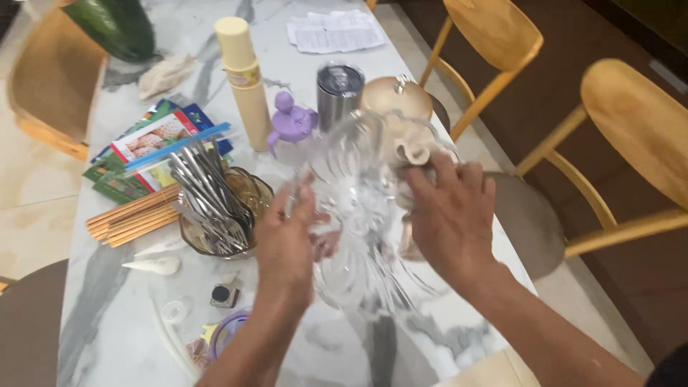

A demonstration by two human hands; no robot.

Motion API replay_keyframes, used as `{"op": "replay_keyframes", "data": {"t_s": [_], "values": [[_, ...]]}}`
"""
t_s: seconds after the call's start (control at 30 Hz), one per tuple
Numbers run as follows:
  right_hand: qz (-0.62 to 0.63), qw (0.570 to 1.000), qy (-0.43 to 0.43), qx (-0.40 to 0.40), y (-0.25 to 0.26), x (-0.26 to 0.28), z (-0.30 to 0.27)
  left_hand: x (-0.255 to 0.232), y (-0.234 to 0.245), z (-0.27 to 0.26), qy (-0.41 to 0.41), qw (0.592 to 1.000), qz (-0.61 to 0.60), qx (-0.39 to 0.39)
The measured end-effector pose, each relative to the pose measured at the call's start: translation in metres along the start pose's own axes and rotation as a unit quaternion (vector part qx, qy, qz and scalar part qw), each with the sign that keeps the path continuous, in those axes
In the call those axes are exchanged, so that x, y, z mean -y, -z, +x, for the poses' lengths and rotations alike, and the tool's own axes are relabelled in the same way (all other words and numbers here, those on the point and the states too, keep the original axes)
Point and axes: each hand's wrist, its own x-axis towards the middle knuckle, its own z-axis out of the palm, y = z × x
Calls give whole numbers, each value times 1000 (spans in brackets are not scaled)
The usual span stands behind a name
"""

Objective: Wiping glass dishes with a cloth and storing them in a cabinet with other items.

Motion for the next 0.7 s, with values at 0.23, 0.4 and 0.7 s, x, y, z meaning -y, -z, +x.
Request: {"op": "replay_keyframes", "data": {"t_s": [0.23,0.4,0.7], "values": [[425,885,-52,181,20,65,-46,-2,9,-2,-62,998,14,11],[246,963,44,-104,-30,38,-7,7,12,-17,-85,993,-30,80],[174,949,-217,151,3,70,-59,-13,30,1,-163,983,58,65]]}}
